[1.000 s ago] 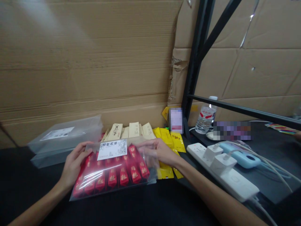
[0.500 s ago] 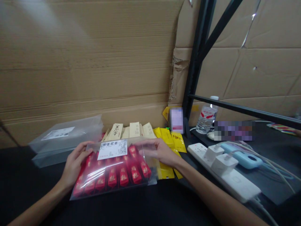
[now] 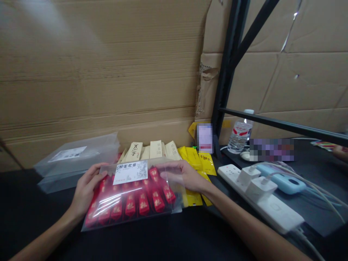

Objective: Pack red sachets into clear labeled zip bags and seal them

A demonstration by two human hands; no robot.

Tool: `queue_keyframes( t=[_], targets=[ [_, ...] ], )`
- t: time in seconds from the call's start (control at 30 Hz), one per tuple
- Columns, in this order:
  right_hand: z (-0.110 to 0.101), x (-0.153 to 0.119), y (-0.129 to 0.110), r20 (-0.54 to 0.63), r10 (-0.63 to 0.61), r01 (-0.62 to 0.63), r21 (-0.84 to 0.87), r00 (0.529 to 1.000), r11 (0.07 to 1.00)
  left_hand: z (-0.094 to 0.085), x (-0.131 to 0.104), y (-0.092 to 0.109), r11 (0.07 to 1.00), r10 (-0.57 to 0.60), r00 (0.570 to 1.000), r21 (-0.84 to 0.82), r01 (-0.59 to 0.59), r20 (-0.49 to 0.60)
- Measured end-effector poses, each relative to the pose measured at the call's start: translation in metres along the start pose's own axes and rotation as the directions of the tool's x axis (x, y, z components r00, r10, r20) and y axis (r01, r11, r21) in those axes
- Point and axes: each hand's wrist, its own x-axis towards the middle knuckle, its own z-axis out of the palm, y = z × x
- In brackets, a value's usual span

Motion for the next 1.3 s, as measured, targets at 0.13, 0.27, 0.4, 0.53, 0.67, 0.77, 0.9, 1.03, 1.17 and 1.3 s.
queue_keyframes(
  t=[0.13, 0.27, 0.4, 0.53, 0.67, 0.77, 0.9, 1.03, 1.17, 1.3],
  targets=[
    [-0.002, -0.002, -0.005, 0.018, 0.007, -0.006, -0.063, 1.0, 0.998, -0.002, 0.001, -0.001, 0.999, 0.045, 0.999, 0.007, -0.045, -0.011],
    [-0.002, -0.003, -0.008, 0.016, -0.026, 0.028, -0.144, 1.0, 0.989, -0.004, 0.003, 0.001, 0.995, 0.095, 0.995, 0.025, -0.095, -0.02],
    [-0.001, -0.005, -0.009, -0.007, -0.039, 0.036, -0.216, 0.999, 0.976, -0.006, 0.004, 0.0, 0.99, 0.131, 0.991, 0.053, -0.13, -0.017],
    [0.001, -0.005, -0.012, 0.003, -0.083, 0.081, -0.249, 0.997, 0.965, -0.007, 0.006, -0.003, 0.99, 0.13, 0.992, 0.057, -0.129, -0.005],
    [0.003, -0.004, -0.012, 0.009, -0.106, 0.104, -0.265, 0.994, 0.959, -0.006, 0.006, -0.003, 0.995, 0.094, 0.996, 0.037, -0.094, 0.009],
    [0.004, -0.004, -0.01, 0.01, -0.098, 0.098, -0.235, 0.995, 0.967, -0.005, 0.006, -0.003, 0.998, 0.057, 0.998, 0.022, -0.058, 0.016],
    [0.006, -0.005, -0.011, -0.005, -0.112, 0.107, -0.234, 0.994, 0.966, -0.005, 0.005, -0.003, 0.999, 0.031, 0.999, 0.012, -0.032, 0.026],
    [0.005, -0.004, -0.011, 0.014, -0.153, 0.152, -0.236, 0.988, 0.96, -0.006, 0.004, -0.003, 1.0, -0.006, 0.999, 0.005, 0.005, 0.046],
    [0.005, -0.002, -0.01, 0.034, -0.159, 0.162, -0.234, 0.987, 0.959, -0.007, 0.004, -0.002, 0.999, -0.049, 0.994, 0.0, 0.049, 0.099],
    [0.005, -0.002, -0.009, 0.038, -0.164, 0.168, -0.195, 0.986, 0.966, -0.006, 0.004, 0.0, 0.998, -0.057, 0.989, 0.004, 0.057, 0.136]
  ],
)
